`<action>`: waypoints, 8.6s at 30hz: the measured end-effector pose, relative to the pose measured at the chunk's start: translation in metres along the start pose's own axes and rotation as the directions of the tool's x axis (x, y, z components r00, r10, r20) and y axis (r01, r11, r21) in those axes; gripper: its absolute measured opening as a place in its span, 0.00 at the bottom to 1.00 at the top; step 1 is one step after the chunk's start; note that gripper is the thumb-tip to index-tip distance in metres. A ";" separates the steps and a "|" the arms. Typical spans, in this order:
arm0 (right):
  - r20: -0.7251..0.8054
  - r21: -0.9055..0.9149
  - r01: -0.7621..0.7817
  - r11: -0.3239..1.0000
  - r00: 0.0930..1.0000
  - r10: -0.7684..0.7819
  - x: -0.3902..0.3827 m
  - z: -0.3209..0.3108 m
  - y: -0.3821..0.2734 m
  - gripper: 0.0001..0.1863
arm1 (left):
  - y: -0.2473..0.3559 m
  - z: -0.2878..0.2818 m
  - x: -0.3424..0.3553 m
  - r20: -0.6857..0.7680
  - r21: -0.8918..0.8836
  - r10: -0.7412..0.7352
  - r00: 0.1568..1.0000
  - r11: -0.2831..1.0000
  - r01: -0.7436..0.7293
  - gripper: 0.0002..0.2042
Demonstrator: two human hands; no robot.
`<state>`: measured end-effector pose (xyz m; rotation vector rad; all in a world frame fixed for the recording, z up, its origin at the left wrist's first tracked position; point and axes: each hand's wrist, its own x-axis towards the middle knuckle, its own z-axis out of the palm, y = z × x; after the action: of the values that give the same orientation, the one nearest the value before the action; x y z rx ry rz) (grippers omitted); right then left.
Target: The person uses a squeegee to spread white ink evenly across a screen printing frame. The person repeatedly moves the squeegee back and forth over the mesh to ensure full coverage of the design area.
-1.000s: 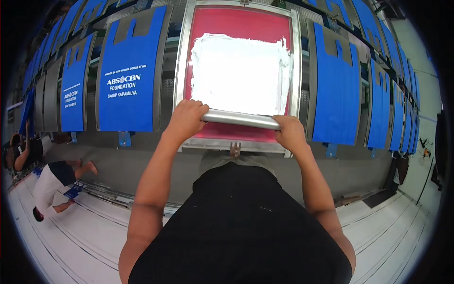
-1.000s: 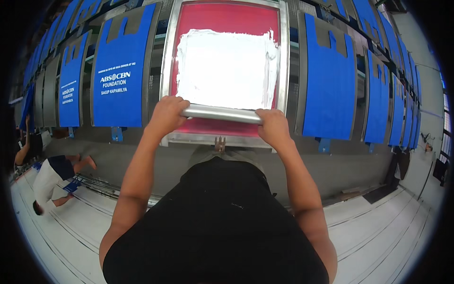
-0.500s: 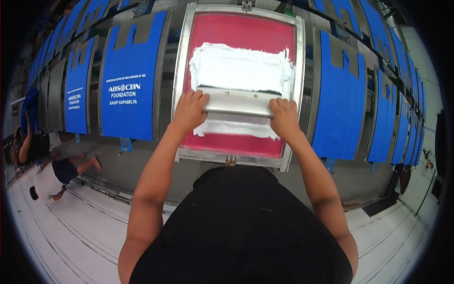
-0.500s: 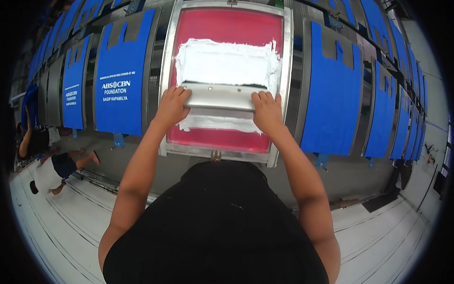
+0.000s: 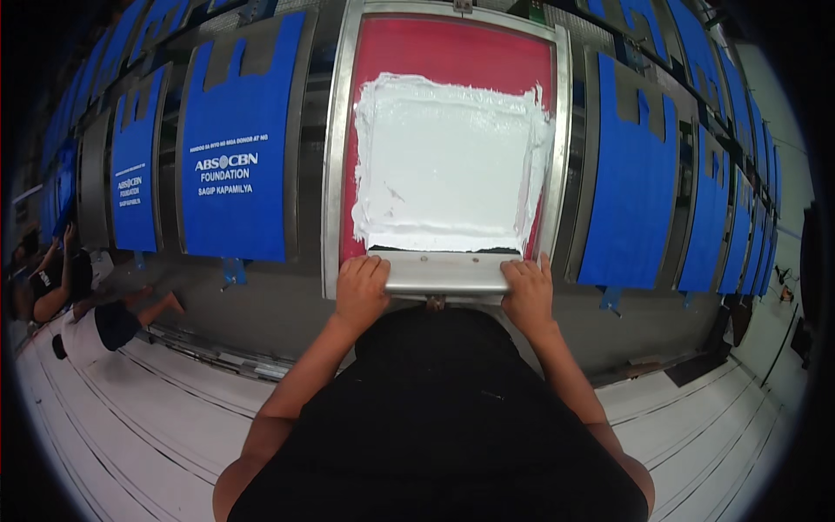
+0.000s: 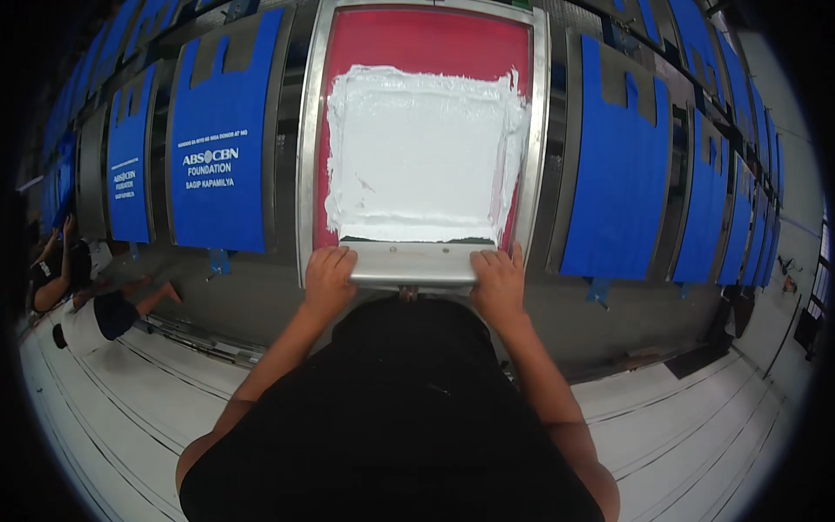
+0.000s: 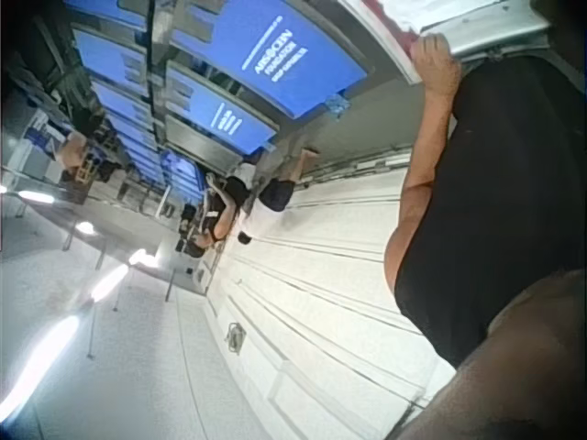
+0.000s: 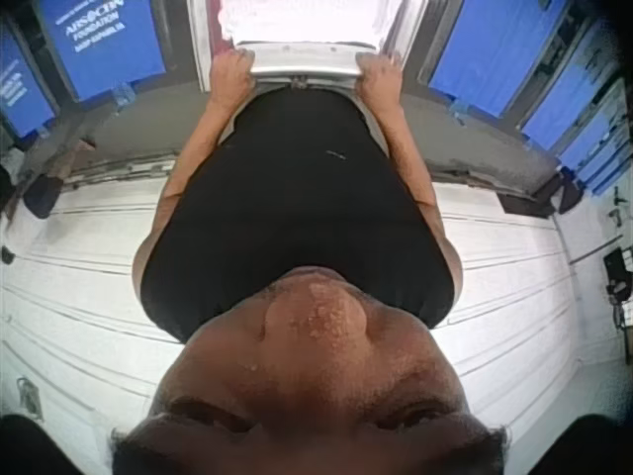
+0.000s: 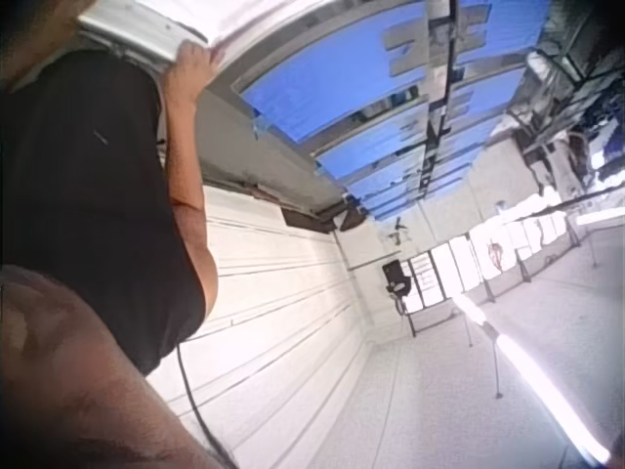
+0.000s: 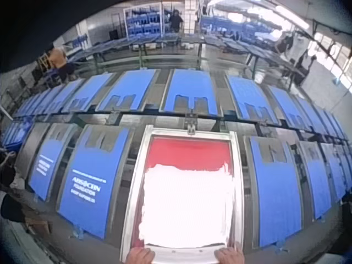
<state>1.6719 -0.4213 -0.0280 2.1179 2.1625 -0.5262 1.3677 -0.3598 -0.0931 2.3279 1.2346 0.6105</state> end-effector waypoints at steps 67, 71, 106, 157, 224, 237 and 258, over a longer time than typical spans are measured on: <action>0.081 -0.096 -0.033 0.995 0.996 0.041 0.255 -0.149 0.062 0.25 | -0.034 -0.063 0.204 -0.452 0.210 0.017 0.892 0.974 0.088 0.22; 0.177 -0.083 0.044 0.996 0.984 -0.029 0.289 -0.136 0.076 0.27 | 0.016 -0.022 0.050 0.581 -0.164 -0.411 0.703 0.786 0.596 0.18; -0.093 0.161 0.043 0.986 0.995 -0.028 0.027 -0.041 0.052 0.19 | 0.059 0.089 -0.068 0.721 -0.331 -0.413 0.556 0.499 0.801 0.28; -0.074 0.918 -0.040 0.395 0.960 0.269 0.029 0.064 0.353 0.18 | 0.054 0.214 0.068 0.072 -0.668 -0.731 0.679 0.470 0.577 0.23; -0.135 -0.087 -0.018 0.996 0.991 0.006 0.128 0.013 0.315 0.17 | 0.090 0.196 0.257 0.029 0.166 0.027 0.999 0.986 -0.032 0.08; -0.151 0.032 0.054 0.998 0.987 -0.049 -0.011 0.067 0.284 0.23 | 0.121 0.210 0.105 0.110 0.054 0.054 0.992 0.997 -0.061 0.17; -0.027 -0.143 -0.080 0.987 0.997 0.077 0.097 0.024 0.308 0.18 | 0.101 0.197 0.232 0.193 0.169 -0.119 0.974 0.982 0.087 0.15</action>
<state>1.9645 -0.3379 -0.1373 2.1302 2.0500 -0.3316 1.6618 -0.2489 -0.1547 2.3671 1.3401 0.2389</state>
